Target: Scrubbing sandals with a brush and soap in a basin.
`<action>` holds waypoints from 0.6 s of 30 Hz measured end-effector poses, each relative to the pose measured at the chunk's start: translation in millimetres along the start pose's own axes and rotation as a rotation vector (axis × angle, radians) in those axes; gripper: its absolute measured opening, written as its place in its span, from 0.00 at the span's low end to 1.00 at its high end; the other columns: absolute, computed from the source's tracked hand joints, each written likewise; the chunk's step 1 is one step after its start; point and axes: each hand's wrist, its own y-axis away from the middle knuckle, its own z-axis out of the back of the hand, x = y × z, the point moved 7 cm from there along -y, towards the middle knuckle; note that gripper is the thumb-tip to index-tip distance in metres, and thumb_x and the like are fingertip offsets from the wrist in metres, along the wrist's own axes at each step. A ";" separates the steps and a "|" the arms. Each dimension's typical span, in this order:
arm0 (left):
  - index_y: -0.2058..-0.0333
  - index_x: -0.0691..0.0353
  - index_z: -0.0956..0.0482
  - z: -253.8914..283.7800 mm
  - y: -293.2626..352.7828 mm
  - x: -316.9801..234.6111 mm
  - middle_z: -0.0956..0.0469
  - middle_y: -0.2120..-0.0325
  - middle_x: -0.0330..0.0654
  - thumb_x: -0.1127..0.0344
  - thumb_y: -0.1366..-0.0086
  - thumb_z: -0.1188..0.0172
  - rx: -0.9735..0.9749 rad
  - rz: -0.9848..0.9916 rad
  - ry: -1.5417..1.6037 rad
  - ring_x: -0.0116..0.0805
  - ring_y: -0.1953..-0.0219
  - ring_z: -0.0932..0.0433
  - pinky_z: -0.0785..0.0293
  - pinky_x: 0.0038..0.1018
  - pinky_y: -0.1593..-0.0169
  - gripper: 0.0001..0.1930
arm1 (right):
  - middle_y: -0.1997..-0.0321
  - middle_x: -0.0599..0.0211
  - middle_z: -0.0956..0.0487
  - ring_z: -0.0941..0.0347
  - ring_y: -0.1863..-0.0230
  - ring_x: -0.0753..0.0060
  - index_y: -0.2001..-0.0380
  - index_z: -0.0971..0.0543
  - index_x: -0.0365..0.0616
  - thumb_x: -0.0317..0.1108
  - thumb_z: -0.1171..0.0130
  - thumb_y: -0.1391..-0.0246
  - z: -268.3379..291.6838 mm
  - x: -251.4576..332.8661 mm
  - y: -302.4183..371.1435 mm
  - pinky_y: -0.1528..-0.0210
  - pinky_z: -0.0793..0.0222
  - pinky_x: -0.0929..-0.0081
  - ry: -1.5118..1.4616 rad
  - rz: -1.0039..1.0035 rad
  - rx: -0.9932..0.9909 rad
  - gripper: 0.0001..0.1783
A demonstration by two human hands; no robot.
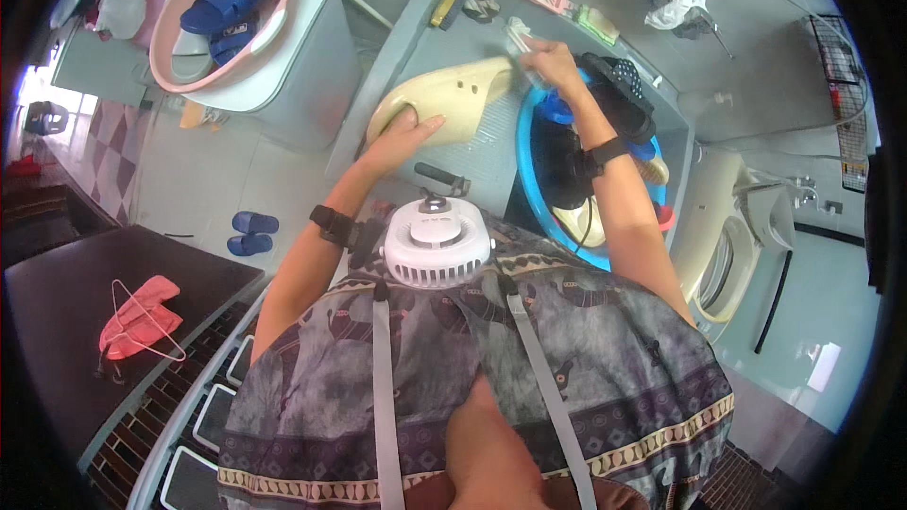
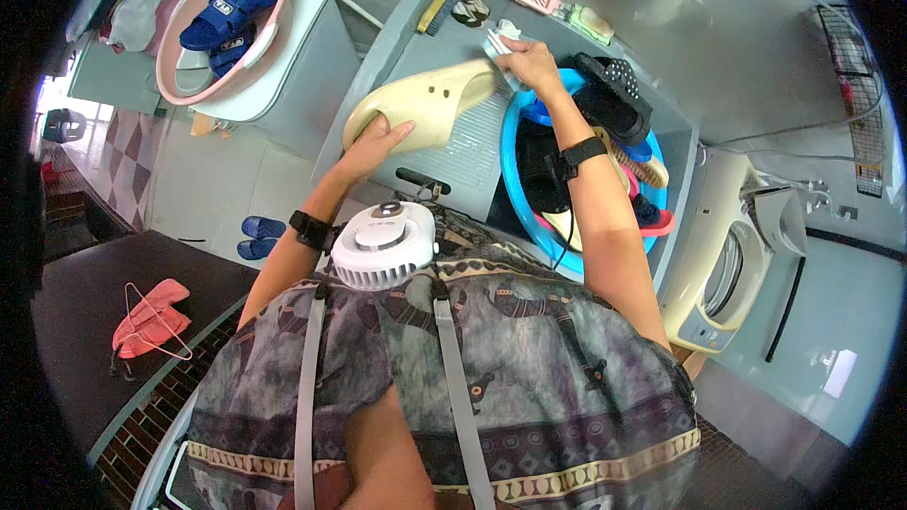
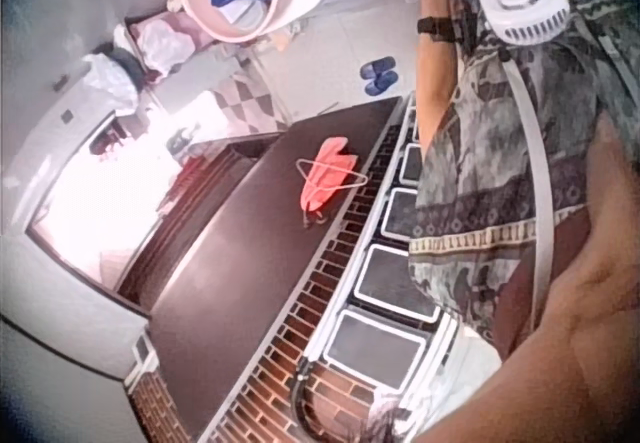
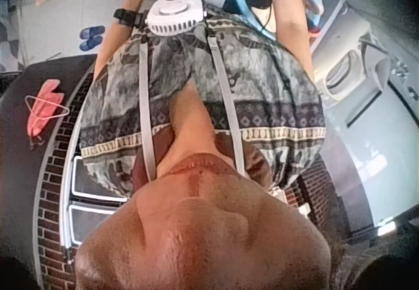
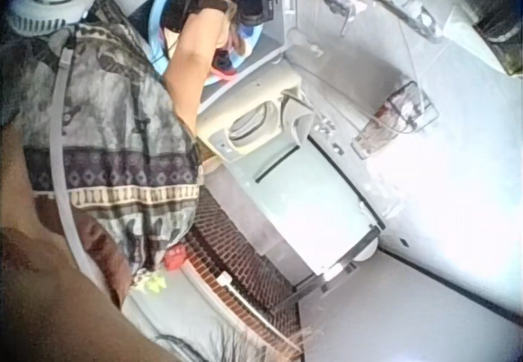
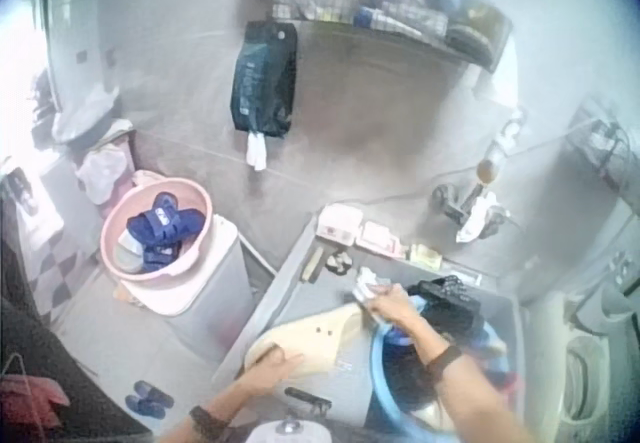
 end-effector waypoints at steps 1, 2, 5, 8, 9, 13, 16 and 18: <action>0.46 0.71 0.43 -1.0 3.5 -6.1 0.34 0.53 0.45 0.57 0.36 0.53 0.013 0.055 -0.114 0.32 0.50 0.37 0.44 0.24 0.45 0.26 | 0.67 0.55 0.21 0.24 0.65 0.63 0.55 0.24 0.54 0.44 0.38 0.69 -3.2 1.6 -0.4 0.57 0.33 0.76 0.021 0.051 -0.014 0.30; 0.46 0.71 0.43 -0.4 3.4 0.8 0.34 0.53 0.45 0.57 0.36 0.53 0.020 0.057 -0.118 0.32 0.50 0.37 0.44 0.24 0.45 0.26 | 0.67 0.55 0.21 0.24 0.65 0.62 0.55 0.24 0.54 0.44 0.38 0.70 -8.2 4.0 0.6 0.56 0.33 0.77 0.043 0.103 -0.028 0.30; 0.46 0.71 0.43 -0.5 4.0 24.3 0.34 0.53 0.45 0.56 0.36 0.54 0.062 0.215 -0.283 0.34 0.49 0.37 0.44 0.26 0.45 0.27 | 0.62 0.56 0.22 0.25 0.60 0.61 0.55 0.24 0.59 0.45 0.38 0.71 -25.2 5.0 9.2 0.54 0.34 0.75 0.111 0.137 -0.092 0.31; 0.46 0.71 0.43 -0.9 6.6 5.8 0.34 0.53 0.47 0.55 0.36 0.54 -0.004 0.007 -0.180 0.35 0.50 0.37 0.44 0.28 0.45 0.27 | 0.62 0.58 0.23 0.26 0.61 0.58 0.55 0.24 0.61 0.44 0.37 0.73 -69.3 55.2 62.9 0.55 0.32 0.71 0.161 0.365 -0.059 0.32; 0.46 0.71 0.43 3.7 6.9 23.0 0.34 0.53 0.48 0.55 0.36 0.55 -0.039 0.065 -0.232 0.36 0.50 0.37 0.44 0.28 0.45 0.27 | 0.61 0.58 0.25 0.27 0.59 0.57 0.54 0.25 0.60 0.42 0.38 0.71 -89.2 83.8 94.5 0.55 0.33 0.71 0.240 0.454 -0.018 0.31; 0.46 0.71 0.42 7.0 13.7 24.1 0.35 0.51 0.51 0.53 0.36 0.56 -0.076 0.034 -0.231 0.38 0.50 0.36 0.44 0.30 0.45 0.28 | 0.59 0.56 0.25 0.27 0.59 0.56 0.56 0.23 0.58 0.39 0.38 0.71 -93.4 99.4 103.3 0.56 0.32 0.67 0.422 0.530 -0.004 0.29; 0.47 0.72 0.41 4.4 6.0 25.9 0.34 0.53 0.52 0.52 0.36 0.57 -0.002 0.110 -0.284 0.38 0.51 0.36 0.44 0.30 0.46 0.28 | 0.62 0.54 0.23 0.24 0.65 0.60 0.59 0.22 0.54 0.41 0.40 0.66 -32.4 53.7 32.4 0.64 0.28 0.70 0.437 0.204 -0.096 0.24; 0.48 0.73 0.40 4.3 8.6 16.7 0.33 0.54 0.53 0.52 0.36 0.56 0.008 0.191 -0.379 0.39 0.51 0.35 0.43 0.29 0.46 0.28 | 0.64 0.56 0.23 0.24 0.64 0.59 0.59 0.22 0.53 0.41 0.40 0.67 -46.7 58.9 40.3 0.62 0.29 0.69 0.387 0.233 0.075 0.25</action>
